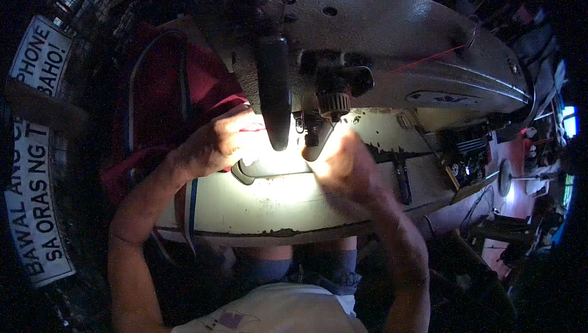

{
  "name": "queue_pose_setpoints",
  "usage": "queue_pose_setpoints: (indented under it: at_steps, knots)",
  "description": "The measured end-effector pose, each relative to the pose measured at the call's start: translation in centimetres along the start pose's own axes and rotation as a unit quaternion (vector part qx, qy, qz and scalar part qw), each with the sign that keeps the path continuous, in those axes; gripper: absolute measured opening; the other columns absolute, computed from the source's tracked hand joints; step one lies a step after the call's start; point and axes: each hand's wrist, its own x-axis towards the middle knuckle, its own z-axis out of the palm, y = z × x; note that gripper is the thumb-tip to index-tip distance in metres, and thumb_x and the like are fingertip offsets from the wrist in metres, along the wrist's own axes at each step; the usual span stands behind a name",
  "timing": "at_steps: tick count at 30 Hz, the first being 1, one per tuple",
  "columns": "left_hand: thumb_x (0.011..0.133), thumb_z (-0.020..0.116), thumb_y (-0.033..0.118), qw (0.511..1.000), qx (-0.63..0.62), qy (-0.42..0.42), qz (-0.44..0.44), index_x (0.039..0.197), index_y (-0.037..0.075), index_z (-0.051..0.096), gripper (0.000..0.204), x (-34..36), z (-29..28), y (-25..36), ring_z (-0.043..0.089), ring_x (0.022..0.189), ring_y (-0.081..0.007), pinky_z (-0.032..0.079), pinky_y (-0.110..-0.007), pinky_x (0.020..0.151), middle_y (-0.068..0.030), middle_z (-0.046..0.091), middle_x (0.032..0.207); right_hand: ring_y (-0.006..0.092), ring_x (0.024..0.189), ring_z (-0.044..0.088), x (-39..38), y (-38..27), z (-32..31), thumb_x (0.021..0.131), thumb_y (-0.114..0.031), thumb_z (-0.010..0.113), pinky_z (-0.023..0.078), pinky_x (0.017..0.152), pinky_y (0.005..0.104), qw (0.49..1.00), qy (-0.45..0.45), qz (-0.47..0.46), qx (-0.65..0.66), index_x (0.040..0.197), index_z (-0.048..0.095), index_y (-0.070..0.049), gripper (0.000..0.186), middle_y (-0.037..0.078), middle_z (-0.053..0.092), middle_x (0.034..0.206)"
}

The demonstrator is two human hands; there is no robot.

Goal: Sewing a black zipper onto maroon fabric using an industrial sewing machine.

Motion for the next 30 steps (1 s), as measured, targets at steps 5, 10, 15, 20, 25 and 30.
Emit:
queue_pose_setpoints:
  at_steps: [5, 10, 15, 20, 25, 30]
  knots:
    - [0.081, 0.058, 0.005, 1.000, 0.022, 0.010, 0.010, 0.110, 0.004, 0.068, 0.030, -0.5, -0.3, -0.1, 0.060, 0.103, -0.0239, 0.050, -0.034, 0.097, -0.0092, 0.062, 0.104, 0.0257, 0.073, 0.067, 1.3, -6.6, 2.6, 0.083, 0.001, 0.068, 0.054, 0.073, 0.0348, 0.992, 0.078, 0.094, 0.002, 0.088, 0.062, 0.000, 0.008, 0.012, 0.066, 0.081]
    - [0.079, 0.060, 0.003, 1.000, -0.013, -0.002, 0.001, 0.106, -0.003, 0.066, 0.028, -0.3, -0.1, -0.2, 0.061, 0.109, -0.0319, 0.051, -0.040, 0.096, -0.0170, 0.065, 0.110, 0.0299, 0.068, 0.065, 1.2, -6.1, 3.5, 0.086, -0.004, 0.064, 0.052, 0.061, 0.0391, 0.990, 0.112, 0.039, -0.077, 0.098, 0.063, -0.003, 0.012, 0.012, 0.064, 0.078]
    - [0.079, 0.060, 0.002, 1.000, 0.009, -0.011, -0.003, 0.109, -0.004, 0.065, 0.030, -0.3, -0.3, -0.2, 0.062, 0.109, -0.0309, 0.051, -0.038, 0.097, -0.0167, 0.064, 0.111, 0.0267, 0.069, 0.064, 1.7, -6.1, 3.8, 0.082, -0.011, 0.061, 0.052, 0.054, 0.0376, 0.973, 0.076, -0.019, -0.218, 0.108, 0.060, -0.006, 0.026, 0.011, 0.062, 0.086]
    - [0.080, 0.059, -0.001, 1.000, -0.015, -0.020, -0.013, 0.110, -0.004, 0.065, 0.031, -0.5, -0.1, -0.4, 0.062, 0.109, -0.0295, 0.052, -0.036, 0.096, -0.0163, 0.063, 0.111, 0.0221, 0.082, 0.062, 2.1, -6.9, 3.8, 0.082, -0.014, 0.060, 0.054, 0.061, 0.0321, 0.943, 0.053, -0.047, -0.324, 0.105, 0.058, -0.009, 0.024, 0.008, 0.060, 0.091]
    - [0.079, 0.059, 0.000, 1.000, -0.026, 0.009, -0.015, 0.109, -0.003, 0.065, 0.031, -0.6, 0.4, -0.5, 0.061, 0.109, -0.0297, 0.051, -0.036, 0.097, -0.0155, 0.063, 0.112, 0.0204, 0.088, 0.061, 1.9, -6.4, 4.0, 0.081, -0.015, 0.060, 0.053, 0.068, 0.0303, 0.926, 0.042, -0.100, -0.362, 0.105, 0.058, -0.009, 0.024, 0.006, 0.059, 0.093]
    - [0.081, 0.058, 0.003, 1.000, 0.015, 0.021, -0.007, 0.109, 0.001, 0.067, 0.029, -0.6, 0.3, -0.5, 0.060, 0.102, -0.0234, 0.049, -0.032, 0.097, -0.0096, 0.062, 0.102, 0.0302, 0.110, 0.059, 2.4, -6.3, 1.3, 0.073, -0.009, 0.066, 0.050, 0.090, 0.0433, 0.971, 0.025, -0.033, -0.235, 0.106, 0.063, -0.005, 0.033, 0.012, 0.062, 0.109]
